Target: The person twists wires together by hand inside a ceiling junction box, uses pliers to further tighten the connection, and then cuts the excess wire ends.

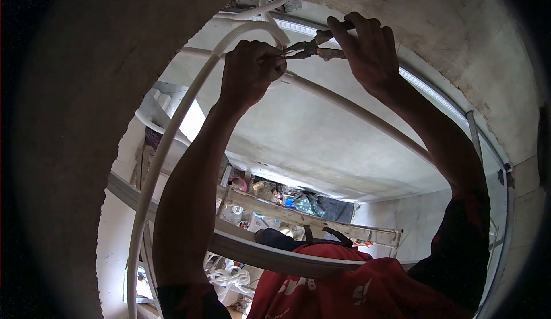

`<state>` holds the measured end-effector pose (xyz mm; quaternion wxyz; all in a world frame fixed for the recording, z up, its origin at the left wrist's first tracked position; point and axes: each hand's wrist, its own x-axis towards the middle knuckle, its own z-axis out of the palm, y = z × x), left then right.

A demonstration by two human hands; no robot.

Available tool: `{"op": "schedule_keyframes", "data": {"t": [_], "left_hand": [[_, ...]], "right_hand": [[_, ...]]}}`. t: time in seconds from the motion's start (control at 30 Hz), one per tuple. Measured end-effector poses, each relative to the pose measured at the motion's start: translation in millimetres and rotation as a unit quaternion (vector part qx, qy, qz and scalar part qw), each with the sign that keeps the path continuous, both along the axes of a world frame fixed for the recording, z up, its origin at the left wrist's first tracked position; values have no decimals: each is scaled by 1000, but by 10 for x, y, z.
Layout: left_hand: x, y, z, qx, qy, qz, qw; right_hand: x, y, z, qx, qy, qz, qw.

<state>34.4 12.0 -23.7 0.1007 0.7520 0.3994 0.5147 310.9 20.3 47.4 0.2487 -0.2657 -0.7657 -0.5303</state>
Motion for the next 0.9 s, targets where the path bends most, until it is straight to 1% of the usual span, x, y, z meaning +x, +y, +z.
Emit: {"op": "schedule_keyframes", "data": {"t": [0.07, 0.13, 0.27, 0.33, 0.37, 0.43, 0.47, 0.53, 0.57, 0.63, 0.67, 0.73, 0.77, 0.83, 0.9], "left_hand": [[6, -5, 4, 2, 13, 13, 1000], [0, -25, -8, 23, 13, 13, 1000], [-6, -20, 7, 39, 6, -1, 999], [-5, -51, 57, -10, 12, -8, 1000], [-11, -58, 51, -9, 10, -4, 1000], [-2, -32, 19, 17, 0, -1, 1000], [-6, -29, 6, 17, -2, 0, 1000], [-21, -47, 28, 47, 11, -9, 999], [-24, -56, 40, 49, 9, -7, 999], [-22, -85, 43, 42, 27, 8, 999], [-19, -82, 36, 43, 24, 10, 999], [-18, -34, -8, 105, 7, -8, 994], [-12, -22, -44, 104, 5, -6, 995], [15, -16, -55, 154, 4, 16, 988], [40, -23, -64, 151, -1, 20, 988]], "right_hand": [[-27, -8, 41, -3, -2, 9, 1000], [-82, -51, 78, -23, 2, -17, 1000], [-64, 20, 97, -1, 2, -1, 1000], [-94, 6, 167, -22, -10, -8, 1000], [-130, -9, 212, -21, -12, -5, 1000], [-177, -52, 328, 36, -48, 19, 998], [-188, -56, 390, 37, -50, 20, 998], [-190, -19, 503, 65, -110, 34, 991], [-185, -11, 539, 67, -112, 36, 991], [-179, -13, 593, -4, -166, -12, 986], [-187, -42, 626, -3, -169, -10, 986], [-228, -131, 723, -39, -204, -33, 978], [-245, -139, 756, -39, -206, -31, 977], [-260, -144, 824, -17, -229, 4, 973], [-263, -144, 875, -19, -240, 13, 971]]}}
